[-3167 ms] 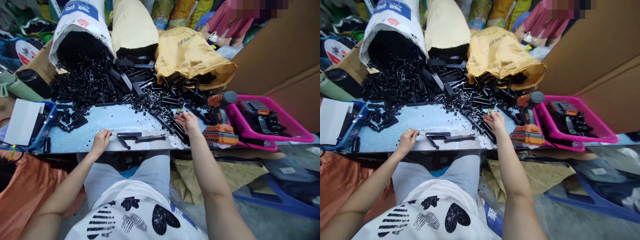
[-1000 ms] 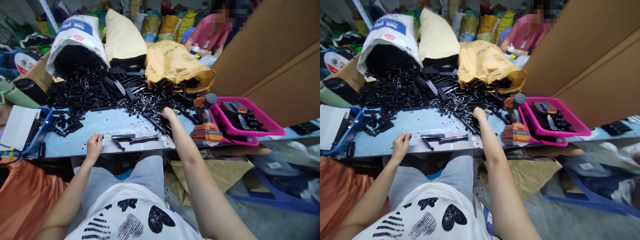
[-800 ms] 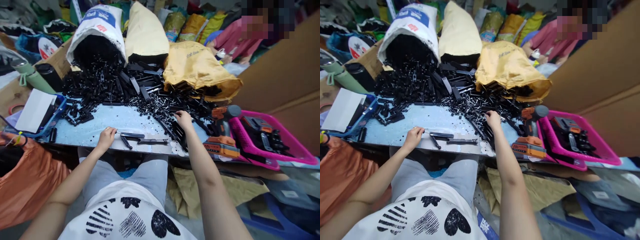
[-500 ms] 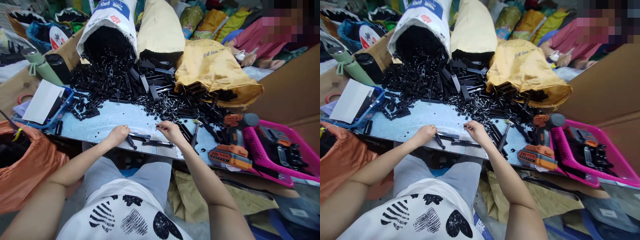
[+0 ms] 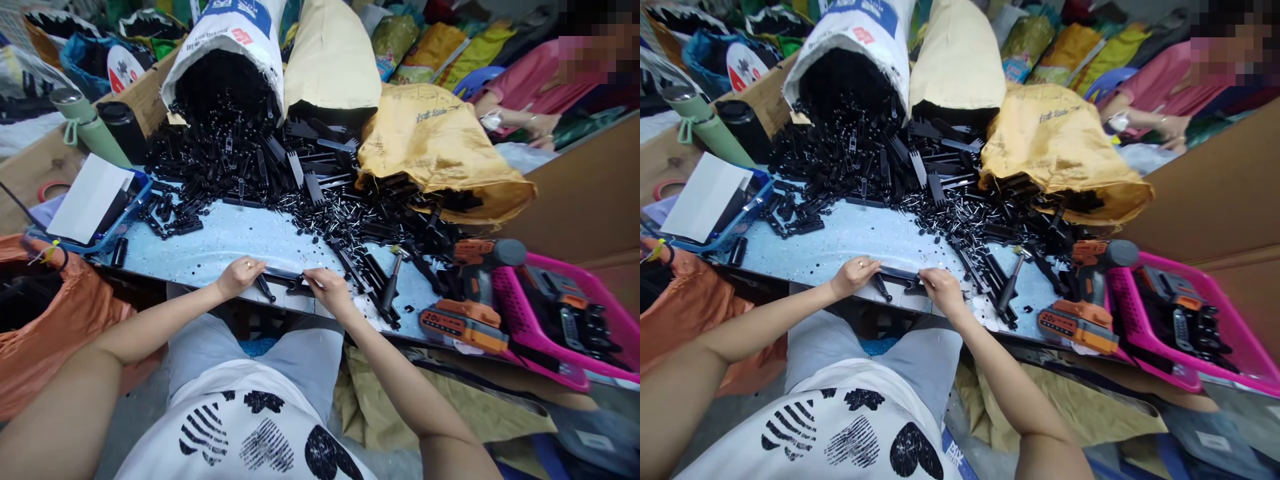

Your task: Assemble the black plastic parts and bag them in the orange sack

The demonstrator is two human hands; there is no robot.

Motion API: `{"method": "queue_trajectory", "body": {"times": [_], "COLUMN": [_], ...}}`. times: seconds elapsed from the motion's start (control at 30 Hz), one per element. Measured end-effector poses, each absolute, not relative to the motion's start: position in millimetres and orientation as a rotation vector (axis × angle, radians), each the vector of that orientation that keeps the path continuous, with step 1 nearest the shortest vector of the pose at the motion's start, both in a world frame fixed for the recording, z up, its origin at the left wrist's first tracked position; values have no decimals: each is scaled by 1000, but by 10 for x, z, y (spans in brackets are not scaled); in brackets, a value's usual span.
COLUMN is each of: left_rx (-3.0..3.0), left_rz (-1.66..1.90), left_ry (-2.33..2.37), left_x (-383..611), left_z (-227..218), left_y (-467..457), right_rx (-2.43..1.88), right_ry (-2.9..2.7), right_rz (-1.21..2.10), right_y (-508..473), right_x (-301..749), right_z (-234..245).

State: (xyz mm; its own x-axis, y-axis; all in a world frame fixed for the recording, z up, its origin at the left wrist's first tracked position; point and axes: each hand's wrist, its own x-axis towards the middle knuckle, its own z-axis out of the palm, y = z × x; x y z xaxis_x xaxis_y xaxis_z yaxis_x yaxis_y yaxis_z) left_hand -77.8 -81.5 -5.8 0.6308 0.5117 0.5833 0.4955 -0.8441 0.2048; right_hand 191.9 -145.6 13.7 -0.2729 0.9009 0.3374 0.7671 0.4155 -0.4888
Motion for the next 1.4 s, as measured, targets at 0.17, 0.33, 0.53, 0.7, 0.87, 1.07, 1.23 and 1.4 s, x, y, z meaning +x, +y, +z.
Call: {"method": "queue_trajectory", "body": {"times": [0.17,0.33,0.53,0.7,0.87,1.07,1.23,1.4], "left_rx": [2731,2364,2036,2010,2086,2068,2062,2040], "left_rz": [930,366,75,92,61,24,37,56], "left_ry": [1257,1807,1946,1934,1835,1864,1849,1817], "left_x": [-758,-459,-199,-209,-259,-238,-238,-276], "left_z": [128,215,190,191,169,167,161,103], "left_y": [-992,-1429,-1498,-1502,-1560,-1544,-1549,-1556], "right_rx": [-1383,-1234,-1263,-1201,-1321,-1721,-1442,-1169], "right_ry": [-2212,-2279,-2411,-2490,-2278,-2456,-2593,-2668], "right_rz": [186,210,393,365,402,510,640,797], "right_y": [-1553,-1367,-1138,-1173,-1142,-604,-466,-588], "right_x": [1936,1504,1111,1228,1080,450,365,424], "right_z": [50,126,1,-30,107,340,292,214]}}
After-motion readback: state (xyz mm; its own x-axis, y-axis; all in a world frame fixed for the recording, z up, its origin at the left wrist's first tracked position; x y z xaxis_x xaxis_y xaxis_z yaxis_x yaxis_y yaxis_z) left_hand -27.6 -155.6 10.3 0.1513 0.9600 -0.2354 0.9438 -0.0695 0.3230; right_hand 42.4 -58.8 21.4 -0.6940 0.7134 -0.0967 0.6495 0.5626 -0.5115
